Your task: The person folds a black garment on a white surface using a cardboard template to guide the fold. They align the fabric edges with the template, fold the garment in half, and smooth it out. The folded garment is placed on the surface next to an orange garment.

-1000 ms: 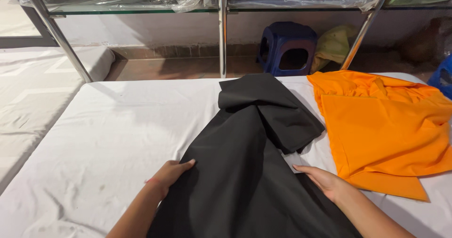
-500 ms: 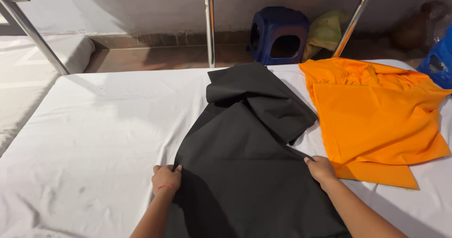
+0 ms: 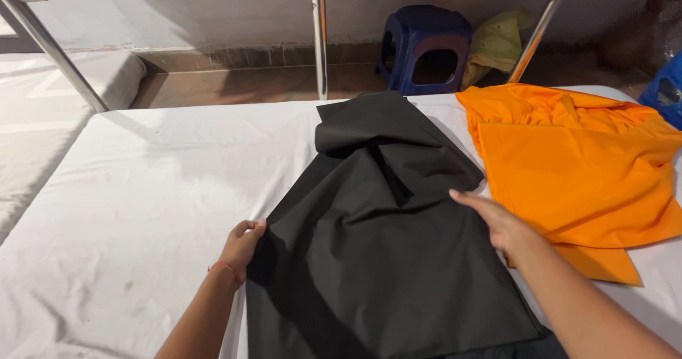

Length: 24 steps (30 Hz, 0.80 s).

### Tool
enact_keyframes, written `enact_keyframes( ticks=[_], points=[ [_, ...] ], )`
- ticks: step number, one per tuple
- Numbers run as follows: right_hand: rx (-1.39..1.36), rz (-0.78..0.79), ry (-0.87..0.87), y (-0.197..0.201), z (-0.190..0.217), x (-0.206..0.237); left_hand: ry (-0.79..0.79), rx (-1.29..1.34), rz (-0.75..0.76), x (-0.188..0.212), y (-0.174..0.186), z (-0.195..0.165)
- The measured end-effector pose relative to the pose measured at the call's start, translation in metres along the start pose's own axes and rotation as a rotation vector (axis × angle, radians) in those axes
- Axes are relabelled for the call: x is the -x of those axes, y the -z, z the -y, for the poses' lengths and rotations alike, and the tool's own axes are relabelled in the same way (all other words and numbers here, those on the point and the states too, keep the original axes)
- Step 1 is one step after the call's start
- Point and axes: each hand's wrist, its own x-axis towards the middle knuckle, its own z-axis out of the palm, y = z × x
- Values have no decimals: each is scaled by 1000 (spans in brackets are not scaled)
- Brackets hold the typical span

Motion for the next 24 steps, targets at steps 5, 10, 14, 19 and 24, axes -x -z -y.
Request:
enact_keyframes(
  ticks=[5,10,14,19,24],
  points=[
    [99,-1,230,-6,44,-1,-319,-33,-73,-7,5,-23],
    [-91,109,341,6,63,18,-391,68,-109,-1,5,-75],
    [-97,78,387,19,60,37,-447,66,-60,29,1,-108],
    [113,-59,490,40,58,41,-446,103,-80,56,0,-105],
    [194,-100,541,53,83,50,-365,132,-74,49,2,-107]
  ],
)
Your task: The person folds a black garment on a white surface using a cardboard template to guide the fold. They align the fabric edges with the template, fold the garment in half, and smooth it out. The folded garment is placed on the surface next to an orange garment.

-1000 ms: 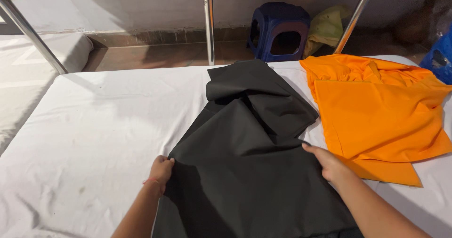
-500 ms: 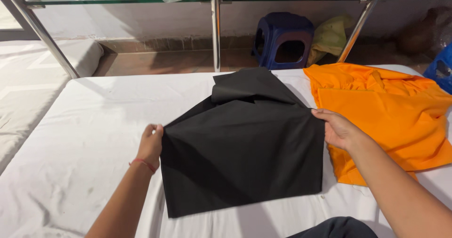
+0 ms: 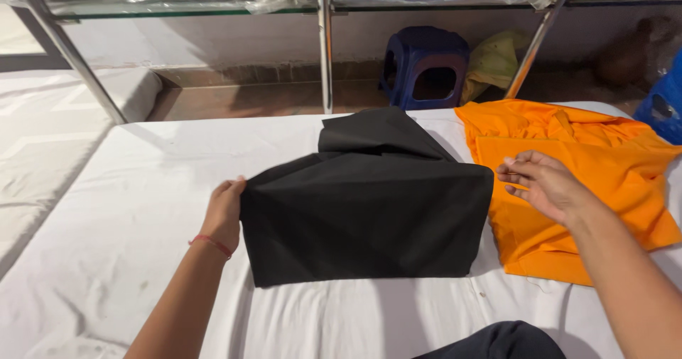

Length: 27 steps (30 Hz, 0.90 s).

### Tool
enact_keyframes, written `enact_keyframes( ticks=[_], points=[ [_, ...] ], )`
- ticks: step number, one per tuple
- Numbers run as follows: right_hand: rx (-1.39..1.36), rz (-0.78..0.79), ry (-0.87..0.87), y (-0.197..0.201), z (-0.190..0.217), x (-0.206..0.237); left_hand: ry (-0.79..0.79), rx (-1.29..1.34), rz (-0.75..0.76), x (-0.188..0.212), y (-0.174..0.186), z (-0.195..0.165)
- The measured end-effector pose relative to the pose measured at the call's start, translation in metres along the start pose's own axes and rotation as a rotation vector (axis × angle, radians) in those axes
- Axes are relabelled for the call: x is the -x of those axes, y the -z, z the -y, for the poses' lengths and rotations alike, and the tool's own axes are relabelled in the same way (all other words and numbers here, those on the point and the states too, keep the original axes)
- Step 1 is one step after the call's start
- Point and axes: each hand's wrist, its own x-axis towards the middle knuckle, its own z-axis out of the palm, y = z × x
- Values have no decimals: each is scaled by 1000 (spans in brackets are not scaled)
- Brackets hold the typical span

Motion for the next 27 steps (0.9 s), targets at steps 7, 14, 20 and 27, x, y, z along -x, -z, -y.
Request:
enact_keyframes(
  ticks=[7,14,20,27],
  points=[
    [242,-7,-285,-29,7,3,205,-38,39,-5,4,4],
    [13,25,-470,-60,1,6,69,187,-44,-20,-6,26],
    [-465,86,-230,-60,9,4,-309,356,60,-25,-33,-6],
    [-384,140,-23,-32,-44,39,-213,213,160,44,5,14]
  ],
)
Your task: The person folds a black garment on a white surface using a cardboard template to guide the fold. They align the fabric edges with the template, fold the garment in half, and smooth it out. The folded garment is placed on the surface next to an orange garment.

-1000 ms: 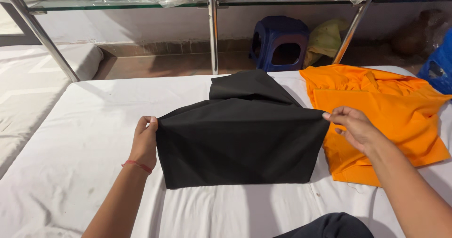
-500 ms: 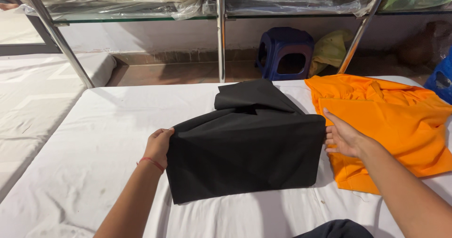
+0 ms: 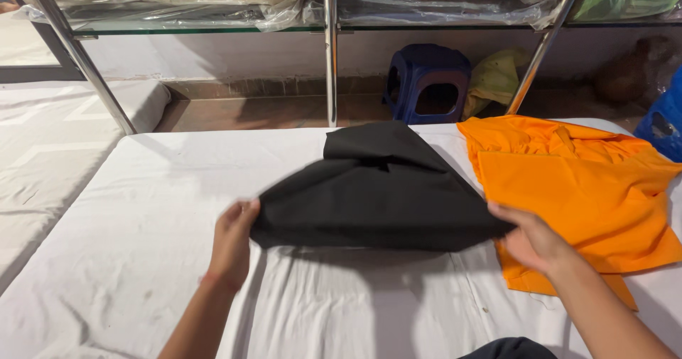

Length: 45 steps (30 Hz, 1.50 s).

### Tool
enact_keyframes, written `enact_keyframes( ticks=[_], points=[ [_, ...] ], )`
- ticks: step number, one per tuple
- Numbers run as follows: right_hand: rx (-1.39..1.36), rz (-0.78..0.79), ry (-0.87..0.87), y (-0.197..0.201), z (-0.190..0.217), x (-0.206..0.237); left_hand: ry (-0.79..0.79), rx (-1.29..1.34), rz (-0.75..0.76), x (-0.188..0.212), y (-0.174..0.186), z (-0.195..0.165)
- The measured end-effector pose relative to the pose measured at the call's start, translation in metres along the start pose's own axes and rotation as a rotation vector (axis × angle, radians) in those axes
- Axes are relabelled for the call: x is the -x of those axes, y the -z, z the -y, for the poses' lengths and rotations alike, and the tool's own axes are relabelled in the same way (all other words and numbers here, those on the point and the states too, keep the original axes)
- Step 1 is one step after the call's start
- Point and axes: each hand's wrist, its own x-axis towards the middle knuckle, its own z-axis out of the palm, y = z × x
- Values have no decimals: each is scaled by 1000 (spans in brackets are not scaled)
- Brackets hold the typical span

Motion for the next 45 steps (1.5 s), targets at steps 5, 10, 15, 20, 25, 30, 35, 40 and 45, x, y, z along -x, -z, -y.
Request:
enact_keyframes(
  ticks=[5,10,15,20,25,30,35,40,45],
  points=[
    [196,86,-369,65,-54,40,340,-447,-46,69,44,30],
    [339,-86,-607,72,-85,26,687,-790,219,66,45,48],
    [-12,24,-851,18,-85,-24,827,-804,142,8,0,83],
    [-44,-204,-876,-22,-92,-56,694,-706,31,-32,-19,110],
    [-107,-230,-677,-10,-117,-85,576,-1056,-126,-40,-5,133],
    [11,-351,-270,40,-124,-99,306,-911,-379,-42,28,164],
    [294,-537,-165,41,-150,-91,288,-1013,-376,-50,38,180],
    [304,-353,-547,30,-122,-91,318,-1132,-244,-62,38,180],
    [427,-304,-653,22,-112,-95,408,-1043,-282,-71,29,177]
  ],
)
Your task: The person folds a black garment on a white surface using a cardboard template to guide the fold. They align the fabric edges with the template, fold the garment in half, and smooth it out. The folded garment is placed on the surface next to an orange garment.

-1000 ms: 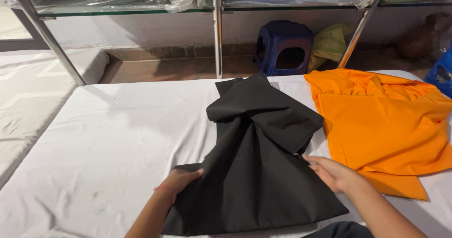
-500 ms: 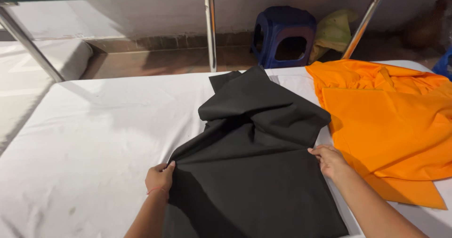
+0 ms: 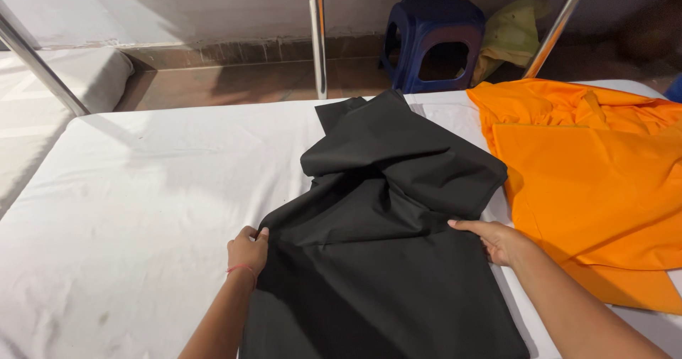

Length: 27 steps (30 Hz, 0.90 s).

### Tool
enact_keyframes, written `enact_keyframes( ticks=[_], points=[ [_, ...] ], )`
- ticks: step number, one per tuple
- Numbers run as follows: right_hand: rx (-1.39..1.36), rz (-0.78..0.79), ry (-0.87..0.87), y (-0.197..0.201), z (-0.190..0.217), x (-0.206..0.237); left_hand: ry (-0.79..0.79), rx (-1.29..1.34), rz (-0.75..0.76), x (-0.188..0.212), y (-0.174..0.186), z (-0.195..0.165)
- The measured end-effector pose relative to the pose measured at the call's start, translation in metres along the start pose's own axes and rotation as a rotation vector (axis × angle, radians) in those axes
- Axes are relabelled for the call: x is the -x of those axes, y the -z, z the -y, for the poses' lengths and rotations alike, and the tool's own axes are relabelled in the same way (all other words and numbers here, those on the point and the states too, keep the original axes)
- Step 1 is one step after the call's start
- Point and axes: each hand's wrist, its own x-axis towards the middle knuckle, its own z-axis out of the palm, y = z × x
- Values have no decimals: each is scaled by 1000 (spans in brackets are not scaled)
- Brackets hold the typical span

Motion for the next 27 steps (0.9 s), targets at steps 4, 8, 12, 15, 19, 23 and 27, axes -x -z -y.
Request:
enact_keyframes(
  ticks=[4,8,12,15,19,23,27],
  points=[
    [107,-95,86,-4,-7,-8,100,304,-52,7,-8,-1],
    [100,-18,82,-2,-5,-15,152,364,-117,12,-10,1],
    [100,-52,278,-7,-1,-14,199,477,-110,9,-8,3],
    [184,-76,383,-15,-4,-4,184,554,-80,6,-6,6],
    [38,-2,313,-15,3,18,174,663,-5,1,-4,10],
    [-171,183,282,-7,19,50,60,742,22,-4,10,1],
    [-275,288,461,7,45,87,-55,905,90,-4,53,-39]
  ],
)
